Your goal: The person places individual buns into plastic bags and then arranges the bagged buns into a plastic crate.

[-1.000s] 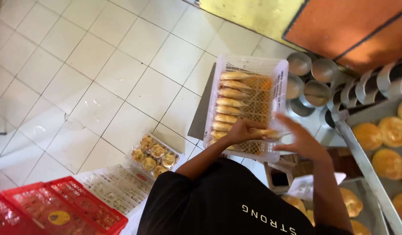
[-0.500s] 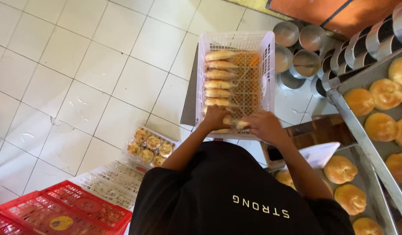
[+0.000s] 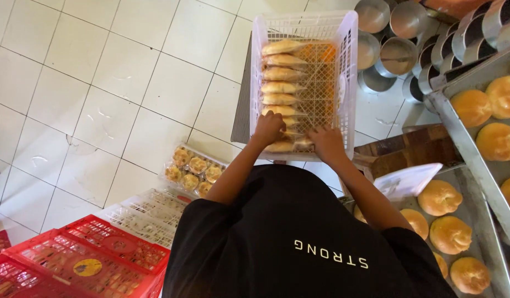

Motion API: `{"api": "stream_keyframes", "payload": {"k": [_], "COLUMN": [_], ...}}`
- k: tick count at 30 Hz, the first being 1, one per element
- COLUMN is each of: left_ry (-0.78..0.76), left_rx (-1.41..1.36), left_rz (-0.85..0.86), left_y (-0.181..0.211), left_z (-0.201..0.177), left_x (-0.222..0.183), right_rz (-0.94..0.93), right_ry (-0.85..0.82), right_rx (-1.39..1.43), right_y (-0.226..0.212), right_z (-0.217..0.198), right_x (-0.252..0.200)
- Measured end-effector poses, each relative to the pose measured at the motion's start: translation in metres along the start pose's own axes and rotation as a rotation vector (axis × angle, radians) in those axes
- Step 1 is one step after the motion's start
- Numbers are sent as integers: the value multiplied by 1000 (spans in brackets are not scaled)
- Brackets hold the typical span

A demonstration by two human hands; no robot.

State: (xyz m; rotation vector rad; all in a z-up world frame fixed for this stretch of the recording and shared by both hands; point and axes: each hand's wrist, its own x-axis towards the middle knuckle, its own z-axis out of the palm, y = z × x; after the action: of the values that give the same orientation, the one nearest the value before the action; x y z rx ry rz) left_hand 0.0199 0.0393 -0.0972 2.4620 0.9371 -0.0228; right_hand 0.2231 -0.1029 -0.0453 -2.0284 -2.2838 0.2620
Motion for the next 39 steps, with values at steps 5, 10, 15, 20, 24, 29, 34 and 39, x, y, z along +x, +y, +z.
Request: {"api": "stream_keyframes", "payload": {"k": [5, 10, 15, 20, 24, 29, 34, 39], "left_ry": [80, -147, -305, -299, -204, -184, -225, -256], "left_rx": [-57, -120, -92, -16, -73, -156, -128, -307], "left_rz": [41, 24, 214, 209, 266, 356, 347, 154], "left_y": [-11, 22, -2, -25, -37, -38, -28, -3], "left_z": [23, 10, 44, 72, 57, 31, 29, 11], "left_x": [-11, -17, 1, -7, -20, -40, -44, -32], "right_rz": [53, 16, 28, 40, 46, 73, 146, -90], "right_ry": [-278, -293, -481, -564, -506, -414, -377, -521], "right_rx": [81, 100, 13, 101, 258, 401, 332, 456], "right_y": [16, 26, 39, 33, 31, 30, 26, 39], "right_z": [4, 22, 47, 16, 13, -3, -2, 30], "right_x": [-3, 4, 16, 22, 17, 9, 8, 14]}}
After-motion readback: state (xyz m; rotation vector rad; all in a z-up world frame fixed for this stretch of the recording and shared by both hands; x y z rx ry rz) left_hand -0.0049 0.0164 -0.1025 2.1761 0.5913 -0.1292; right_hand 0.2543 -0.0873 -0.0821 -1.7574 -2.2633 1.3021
